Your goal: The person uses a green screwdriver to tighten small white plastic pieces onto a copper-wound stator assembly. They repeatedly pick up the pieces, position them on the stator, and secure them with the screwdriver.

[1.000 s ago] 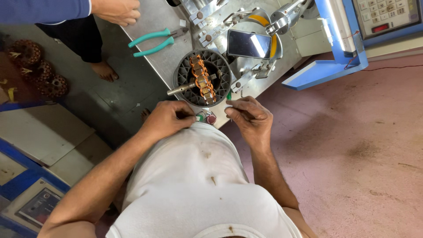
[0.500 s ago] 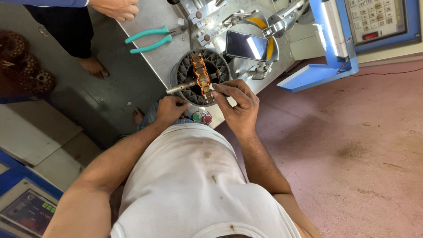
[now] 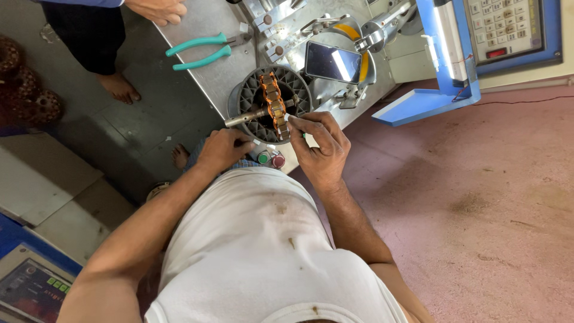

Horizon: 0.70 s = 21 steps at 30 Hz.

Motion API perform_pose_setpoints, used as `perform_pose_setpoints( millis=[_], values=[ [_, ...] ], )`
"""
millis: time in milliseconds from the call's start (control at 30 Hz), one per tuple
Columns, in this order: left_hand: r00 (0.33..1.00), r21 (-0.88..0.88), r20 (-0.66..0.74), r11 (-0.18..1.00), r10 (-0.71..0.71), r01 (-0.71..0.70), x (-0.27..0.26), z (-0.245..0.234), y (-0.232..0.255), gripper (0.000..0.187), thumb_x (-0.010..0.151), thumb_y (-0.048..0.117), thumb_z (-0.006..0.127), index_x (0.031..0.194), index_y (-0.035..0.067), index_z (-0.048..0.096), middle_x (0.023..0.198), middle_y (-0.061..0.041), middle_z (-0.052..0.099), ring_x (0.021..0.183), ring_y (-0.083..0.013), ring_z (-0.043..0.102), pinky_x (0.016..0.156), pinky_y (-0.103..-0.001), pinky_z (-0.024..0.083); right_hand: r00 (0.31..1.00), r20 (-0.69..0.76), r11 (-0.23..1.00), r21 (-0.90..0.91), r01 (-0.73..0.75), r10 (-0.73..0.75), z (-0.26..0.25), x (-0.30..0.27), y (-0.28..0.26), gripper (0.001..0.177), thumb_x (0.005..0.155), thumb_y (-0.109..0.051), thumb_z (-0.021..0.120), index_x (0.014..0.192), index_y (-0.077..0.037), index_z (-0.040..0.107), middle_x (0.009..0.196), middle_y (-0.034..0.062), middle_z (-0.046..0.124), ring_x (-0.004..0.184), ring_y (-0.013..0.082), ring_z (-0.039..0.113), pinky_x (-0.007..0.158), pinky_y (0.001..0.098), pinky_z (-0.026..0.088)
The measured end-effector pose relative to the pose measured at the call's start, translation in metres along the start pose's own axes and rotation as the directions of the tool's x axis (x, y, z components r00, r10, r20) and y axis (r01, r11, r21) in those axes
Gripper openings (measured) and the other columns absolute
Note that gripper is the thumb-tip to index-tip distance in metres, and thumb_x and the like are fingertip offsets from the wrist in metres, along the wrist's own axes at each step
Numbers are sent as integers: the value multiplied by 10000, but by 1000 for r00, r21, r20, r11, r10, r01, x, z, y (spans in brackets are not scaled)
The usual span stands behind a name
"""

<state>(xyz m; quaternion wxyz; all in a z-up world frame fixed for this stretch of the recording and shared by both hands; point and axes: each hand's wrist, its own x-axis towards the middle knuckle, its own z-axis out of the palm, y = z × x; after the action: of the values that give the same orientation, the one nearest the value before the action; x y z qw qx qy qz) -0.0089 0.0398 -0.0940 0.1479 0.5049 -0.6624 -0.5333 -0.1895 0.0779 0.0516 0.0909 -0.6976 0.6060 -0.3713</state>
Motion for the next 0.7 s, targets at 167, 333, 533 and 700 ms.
perform_pose_setpoints(
  millis=[167,333,533,700],
  values=[
    [985,104,88,982,148,-157,-37,-63,54,312,845,408,810,942,112,807,878,-86,781,775,-269,746,748,-408,588,998,43,998,-57,39,-37,-6,8,-3,160,899,-31,842,1035,-79,772,994,25,707,847,120,724,702,261,615],
    [772,43,-378,843,510,-536,-31,-79,84,403,958,353,789,1263,118,671,1217,-77,643,1090,-271,675,954,-398,572,986,141,992,-79,101,-90,-16,21,-8,171,890,-34,839,1040,-84,775,988,22,703,848,127,718,703,271,605],
    [728,17,-301,767,616,-641,-10,-75,78,508,1009,282,740,1478,158,591,1575,-50,518,1394,-295,566,1142,-429,501,947,320,996,-86,2,26,-26,45,-17,136,890,-44,808,1015,-86,772,933,15,712,813,124,739,681,267,621],
    [824,-90,-255,836,506,-541,-8,-74,74,502,960,355,738,1425,219,608,1538,19,538,1355,-240,605,1059,-402,562,890,403,973,-172,-155,213,-29,61,-33,122,828,-53,805,949,-74,799,854,30,706,710,142,727,635,302,598]
  ],
)
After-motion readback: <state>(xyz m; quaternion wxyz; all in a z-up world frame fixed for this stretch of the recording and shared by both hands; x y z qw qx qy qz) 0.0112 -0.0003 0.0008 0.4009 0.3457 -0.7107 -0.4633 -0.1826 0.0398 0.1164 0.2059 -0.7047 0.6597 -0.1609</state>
